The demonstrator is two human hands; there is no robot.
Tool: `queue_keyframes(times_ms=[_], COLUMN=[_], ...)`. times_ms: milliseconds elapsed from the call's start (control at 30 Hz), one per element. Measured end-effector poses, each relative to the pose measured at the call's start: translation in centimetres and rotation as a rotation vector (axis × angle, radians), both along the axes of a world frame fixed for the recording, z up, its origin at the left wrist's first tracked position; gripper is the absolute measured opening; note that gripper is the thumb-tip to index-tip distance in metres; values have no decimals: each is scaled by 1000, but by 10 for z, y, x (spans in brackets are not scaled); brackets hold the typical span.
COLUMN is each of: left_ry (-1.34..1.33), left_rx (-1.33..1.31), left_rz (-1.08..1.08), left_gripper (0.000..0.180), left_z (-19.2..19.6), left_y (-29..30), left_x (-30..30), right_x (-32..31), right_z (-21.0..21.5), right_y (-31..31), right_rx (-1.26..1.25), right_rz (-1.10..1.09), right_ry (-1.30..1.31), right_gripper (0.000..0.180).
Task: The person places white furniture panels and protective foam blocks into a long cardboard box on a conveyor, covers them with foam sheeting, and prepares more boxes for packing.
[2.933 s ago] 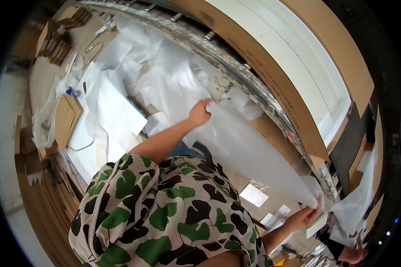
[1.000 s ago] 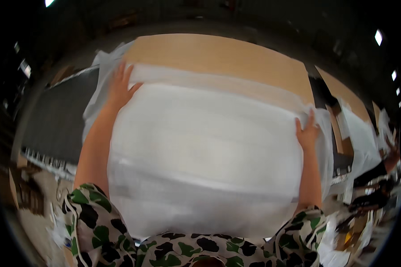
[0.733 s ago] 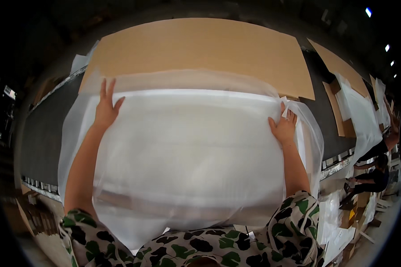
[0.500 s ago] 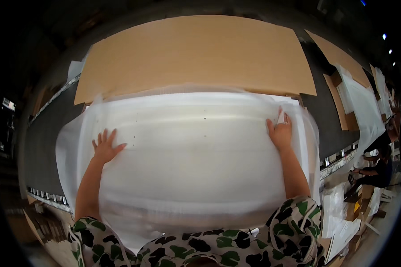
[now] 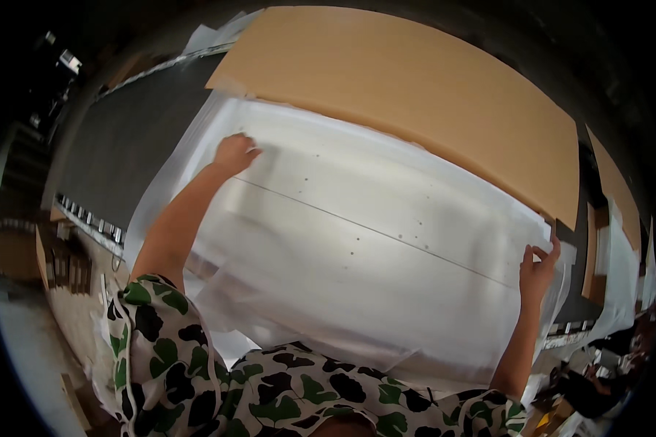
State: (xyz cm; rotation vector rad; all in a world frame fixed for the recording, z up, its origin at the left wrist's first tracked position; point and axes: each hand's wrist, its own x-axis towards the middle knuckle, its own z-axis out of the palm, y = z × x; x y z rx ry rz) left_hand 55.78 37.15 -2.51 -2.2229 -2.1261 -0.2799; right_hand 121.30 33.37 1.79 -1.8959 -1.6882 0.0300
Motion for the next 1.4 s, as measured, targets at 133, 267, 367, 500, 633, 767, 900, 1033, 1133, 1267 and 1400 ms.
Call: queue_keyframes(times_ms=[133,267,367,500,633,767,900,1033,1133,1267,1400], left_ry=[-163,-97,-82,-125,-137,-154,-161,-522,-491,123,-50], left_rx=[126,51,-92,-140,-146,83,-36,19,147,-224,-290], left_rz=[-479,-453,-280,-199,-121,-92,-102,-95,142,392,464], left_gripper=[12,34,59,76,73,73,65,40,29,59,88], left_z=[-6,-21,-26,-23,-34,-53,-54,-47,-29,-11,-62], left_y=[21,44,53,51,58,50,60,58,33,-4,-44], left_x=[54,106,132,138,153,156,147,113,73,25,-9], right_x=[-24,-106,-125,-135,-142,-148,-123,-83,-21,41,38], right_z=[6,-11,-45,-92,-104,-112,-100,-47,-45,-103,-133], right_y=[14,28,62,92,102,103,93,59,32,1,-5], right_rx=[120,142,139,123,65,35,53,-48,-85,-120,-111], right_rz=[-39,662,797,601,453,366,526,566,545,203,99], right_ry=[230,71,-222,-277,-275,-345,-257,19,-199,-524,-561], right_gripper=[62,36,28,29,28,32,34,29,32,41,48])
